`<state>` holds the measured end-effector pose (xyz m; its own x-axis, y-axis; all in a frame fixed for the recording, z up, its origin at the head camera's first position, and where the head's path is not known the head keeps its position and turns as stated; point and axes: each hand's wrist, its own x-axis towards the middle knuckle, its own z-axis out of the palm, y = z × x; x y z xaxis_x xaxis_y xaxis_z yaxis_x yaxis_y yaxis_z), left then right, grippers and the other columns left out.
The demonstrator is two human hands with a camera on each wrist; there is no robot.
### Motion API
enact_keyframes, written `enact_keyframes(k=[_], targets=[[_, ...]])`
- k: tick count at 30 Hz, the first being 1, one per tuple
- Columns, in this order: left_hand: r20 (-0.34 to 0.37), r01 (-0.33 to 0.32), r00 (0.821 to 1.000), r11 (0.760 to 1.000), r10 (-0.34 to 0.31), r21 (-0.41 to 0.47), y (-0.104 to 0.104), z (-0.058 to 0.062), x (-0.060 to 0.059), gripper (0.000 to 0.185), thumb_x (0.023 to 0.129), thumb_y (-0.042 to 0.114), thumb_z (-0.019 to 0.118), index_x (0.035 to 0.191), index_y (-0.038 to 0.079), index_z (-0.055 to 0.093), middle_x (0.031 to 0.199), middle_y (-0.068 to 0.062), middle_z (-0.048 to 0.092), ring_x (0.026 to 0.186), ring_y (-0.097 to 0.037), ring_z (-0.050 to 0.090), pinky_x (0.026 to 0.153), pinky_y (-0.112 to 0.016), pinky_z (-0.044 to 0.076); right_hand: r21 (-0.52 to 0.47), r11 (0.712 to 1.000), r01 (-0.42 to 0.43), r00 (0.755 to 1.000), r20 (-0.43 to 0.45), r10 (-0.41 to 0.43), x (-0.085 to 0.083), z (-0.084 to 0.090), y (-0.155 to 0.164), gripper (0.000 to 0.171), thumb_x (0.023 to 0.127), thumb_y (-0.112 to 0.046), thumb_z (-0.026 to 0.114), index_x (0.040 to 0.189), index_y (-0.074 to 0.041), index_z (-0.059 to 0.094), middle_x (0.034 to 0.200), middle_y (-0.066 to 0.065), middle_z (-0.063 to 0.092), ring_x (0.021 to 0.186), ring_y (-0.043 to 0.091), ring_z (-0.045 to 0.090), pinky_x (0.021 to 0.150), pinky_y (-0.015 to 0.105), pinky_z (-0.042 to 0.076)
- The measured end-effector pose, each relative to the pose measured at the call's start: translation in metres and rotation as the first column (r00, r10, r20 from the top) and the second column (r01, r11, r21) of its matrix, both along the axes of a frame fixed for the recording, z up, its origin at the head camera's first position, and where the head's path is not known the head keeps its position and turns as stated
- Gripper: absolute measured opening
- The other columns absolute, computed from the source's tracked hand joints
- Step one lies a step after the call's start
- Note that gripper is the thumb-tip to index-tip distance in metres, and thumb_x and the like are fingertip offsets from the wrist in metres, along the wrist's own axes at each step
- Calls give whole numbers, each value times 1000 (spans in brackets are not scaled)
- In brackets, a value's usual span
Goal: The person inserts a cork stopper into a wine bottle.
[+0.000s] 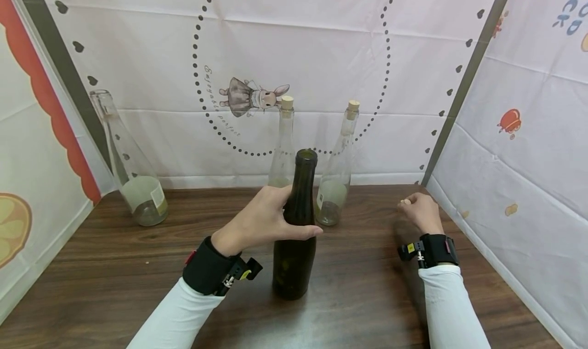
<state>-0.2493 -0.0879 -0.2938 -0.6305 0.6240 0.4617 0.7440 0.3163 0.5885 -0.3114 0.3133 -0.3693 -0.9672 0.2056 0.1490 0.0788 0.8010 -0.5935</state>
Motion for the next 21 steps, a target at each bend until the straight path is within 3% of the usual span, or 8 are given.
enact_keyframes(k=[3,5,7,10,14,21], targets=[[0,11,1000,1000,-11,0,1,-1,0,38,87,33,91,111,17,65,89,11,74,76,-4,71,68,-32,59,-22,1000,-16,998,-60,15,2,10,-6,19,95,-14,57,81,-1,60,80,15,61,65,26,50,58,37,39],[-11,18,1000,1000,-18,0,2,-1,1,40,87,33,90,113,16,66,90,11,74,76,-4,70,68,-32,59,-31,999,-29,995,-96,26,5,16,-11,20,96,-16,58,86,0,63,83,17,65,66,25,54,59,35,40],[-23,18,1000,1000,-17,1,3,-2,1,41,86,33,91,114,15,66,89,11,74,75,-4,70,68,-32,59,-33,999,-33,992,-126,28,9,23,-17,29,100,-21,60,109,6,68,109,26,70,83,33,64,67,40,47],[-39,24,999,1000,-24,7,5,-2,2,42,86,34,91,114,15,67,90,11,73,76,-4,70,69,-31,58,-44,997,-56,985,-165,48,13,33,-26,39,102,-25,62,122,9,68,118,30,69,99,41,68,83,51,53],[-49,27,998,1000,-27,10,7,-2,4,39,85,34,91,110,16,66,90,11,73,75,-3,69,68,-31,58,-48,996,-75,974,-216,63,20,47,-39,42,103,-26,66,126,9,68,122,32,68,110,46,65,93,60,50],[-68,30,997,999,-29,16,10,-3,7,40,85,34,91,109,16,65,83,12,69,69,-3,67,64,-30,57,-66,990,-127,953,-284,104,29,63,-59,40,103,-30,71,124,4,69,118,27,71,108,42,67,90,56,52]])
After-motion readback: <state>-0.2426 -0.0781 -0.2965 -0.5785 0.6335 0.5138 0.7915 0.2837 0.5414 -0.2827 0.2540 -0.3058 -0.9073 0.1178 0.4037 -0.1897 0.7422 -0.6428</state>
